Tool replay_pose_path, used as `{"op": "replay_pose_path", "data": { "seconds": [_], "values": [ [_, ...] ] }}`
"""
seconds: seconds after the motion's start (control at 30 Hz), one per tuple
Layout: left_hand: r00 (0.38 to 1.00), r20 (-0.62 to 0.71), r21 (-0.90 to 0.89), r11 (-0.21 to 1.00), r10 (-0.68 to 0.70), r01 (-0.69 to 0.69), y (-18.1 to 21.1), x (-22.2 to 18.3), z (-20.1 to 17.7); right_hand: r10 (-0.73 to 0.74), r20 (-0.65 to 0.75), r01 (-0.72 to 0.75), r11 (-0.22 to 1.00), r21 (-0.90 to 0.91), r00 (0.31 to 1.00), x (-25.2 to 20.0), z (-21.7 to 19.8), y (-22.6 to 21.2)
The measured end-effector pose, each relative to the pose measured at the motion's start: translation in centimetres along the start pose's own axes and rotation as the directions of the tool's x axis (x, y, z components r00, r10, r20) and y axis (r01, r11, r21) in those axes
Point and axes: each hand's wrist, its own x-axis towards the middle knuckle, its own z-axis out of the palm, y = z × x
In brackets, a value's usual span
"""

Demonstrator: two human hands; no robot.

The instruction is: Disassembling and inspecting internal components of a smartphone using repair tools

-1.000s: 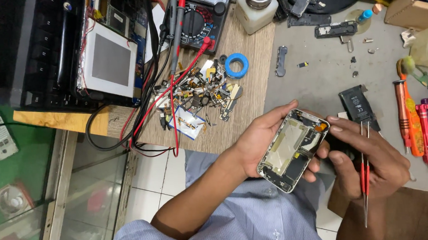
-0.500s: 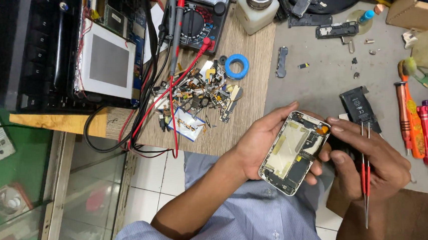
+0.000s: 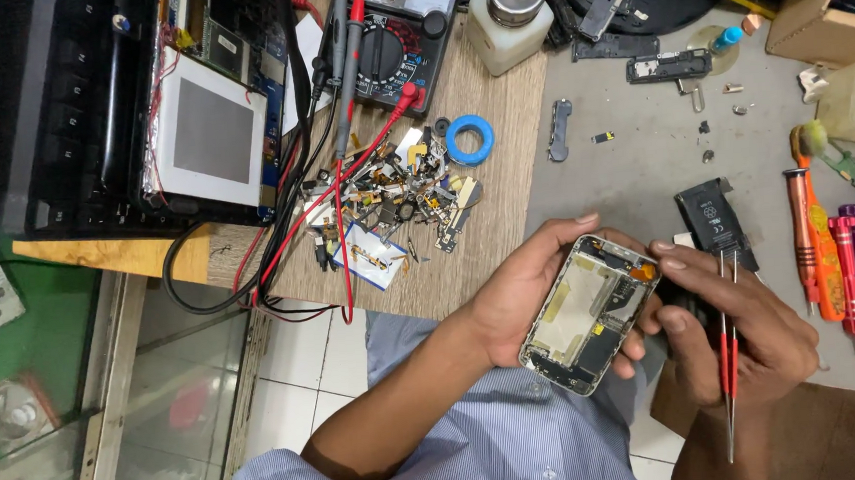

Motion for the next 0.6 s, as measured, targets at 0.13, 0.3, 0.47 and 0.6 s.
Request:
{"op": "replay_pose_path", "data": {
  "seconds": [0.13, 0.3, 0.47, 0.6],
  "values": [
    [1.0, -0.008, -0.019, 1.0, -0.011, 0.01, -0.1, 0.0, -0.2, -0.027, 0.008, 0.027, 1.0, 0.011, 1.0, 0.0, -0.1, 0.2],
    [1.0, 0.008, 0.006, 1.0, -0.022, 0.022, -0.2, 0.1, -0.4, 0.036, 0.009, -0.036, 0.999, 0.001, 0.999, 0.3, 0.0, -0.5],
    [0.996, -0.09, 0.276, 0.961, 0.01, 0.015, -0.6, -0.2, 0.8, 0.123, -0.023, -0.12, 0.987, 0.111, 0.992, -0.1, -0.3, 0.0],
    [0.99, -0.096, 0.582, 0.813, 0.107, -0.031, -1.2, -0.9, 0.7, 0.213, 0.062, -0.22, 0.963, 0.154, 0.975, 0.6, -1.4, -1.7]
  ]
}}
